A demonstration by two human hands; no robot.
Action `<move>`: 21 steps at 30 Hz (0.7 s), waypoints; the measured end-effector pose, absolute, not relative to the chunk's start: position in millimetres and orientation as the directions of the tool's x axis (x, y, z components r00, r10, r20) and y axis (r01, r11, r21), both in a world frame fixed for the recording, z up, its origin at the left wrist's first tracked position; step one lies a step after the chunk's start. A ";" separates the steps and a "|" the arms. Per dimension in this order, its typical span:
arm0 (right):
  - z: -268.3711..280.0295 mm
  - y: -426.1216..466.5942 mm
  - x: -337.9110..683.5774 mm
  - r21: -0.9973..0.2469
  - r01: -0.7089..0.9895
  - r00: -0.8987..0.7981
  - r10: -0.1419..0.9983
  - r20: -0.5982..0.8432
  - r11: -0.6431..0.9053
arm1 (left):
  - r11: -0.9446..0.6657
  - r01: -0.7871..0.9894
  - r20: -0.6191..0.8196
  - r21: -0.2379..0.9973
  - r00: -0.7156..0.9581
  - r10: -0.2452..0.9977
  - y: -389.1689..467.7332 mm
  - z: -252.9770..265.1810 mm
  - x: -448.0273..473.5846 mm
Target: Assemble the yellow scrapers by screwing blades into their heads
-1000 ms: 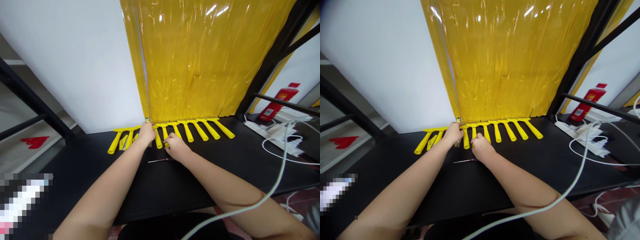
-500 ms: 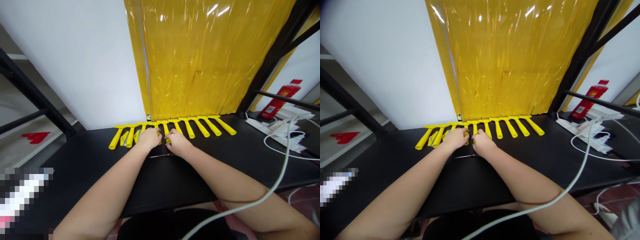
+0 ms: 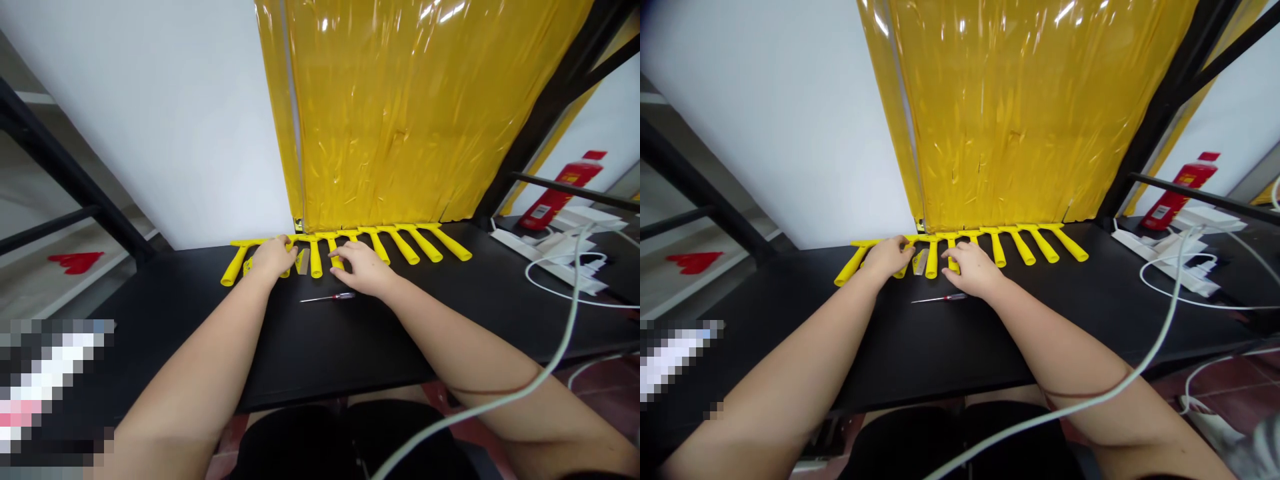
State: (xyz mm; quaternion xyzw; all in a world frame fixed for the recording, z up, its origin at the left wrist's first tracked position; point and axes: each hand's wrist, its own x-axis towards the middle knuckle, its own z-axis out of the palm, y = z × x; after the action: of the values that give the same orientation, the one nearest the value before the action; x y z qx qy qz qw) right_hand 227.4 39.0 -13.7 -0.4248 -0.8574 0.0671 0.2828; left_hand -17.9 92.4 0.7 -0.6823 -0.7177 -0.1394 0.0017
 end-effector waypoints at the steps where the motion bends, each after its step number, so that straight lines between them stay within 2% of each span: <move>1: -14.3 38.2 224.6 -0.344 0.676 -0.501 0.748 0.435 0.652 | 0.042 0.979 0.170 0.199 -0.077 0.982 94.8 -1.8 -21.0; 5: -19.3 34.6 205.6 -0.271 0.656 -0.584 0.701 0.409 0.704 | 0.073 0.985 0.141 0.158 -0.096 0.985 99.0 -8.9 -21.3; 10: -25.8 37.2 191.0 -0.212 0.691 -0.598 0.711 0.370 0.691 | 0.100 0.986 0.126 0.133 -0.116 0.985 95.1 -3.4 -15.1; 16: -30.4 39.7 190.0 -0.193 0.692 -0.604 0.705 0.372 0.695 | 0.112 0.984 0.121 0.139 -0.130 0.984 86.0 11.3 -10.7; 21: -30.5 37.0 192.5 -0.198 0.679 -0.605 0.692 0.394 0.707 | 0.155 0.981 0.116 0.117 -0.168 0.979 73.2 44.6 -17.1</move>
State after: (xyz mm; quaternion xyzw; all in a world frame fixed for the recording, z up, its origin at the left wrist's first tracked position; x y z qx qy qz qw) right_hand 192.5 37.0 -30.5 -0.3828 -0.8957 0.0137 0.2260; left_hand -17.1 73.2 44.6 -0.6449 -0.7598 -0.0825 0.0066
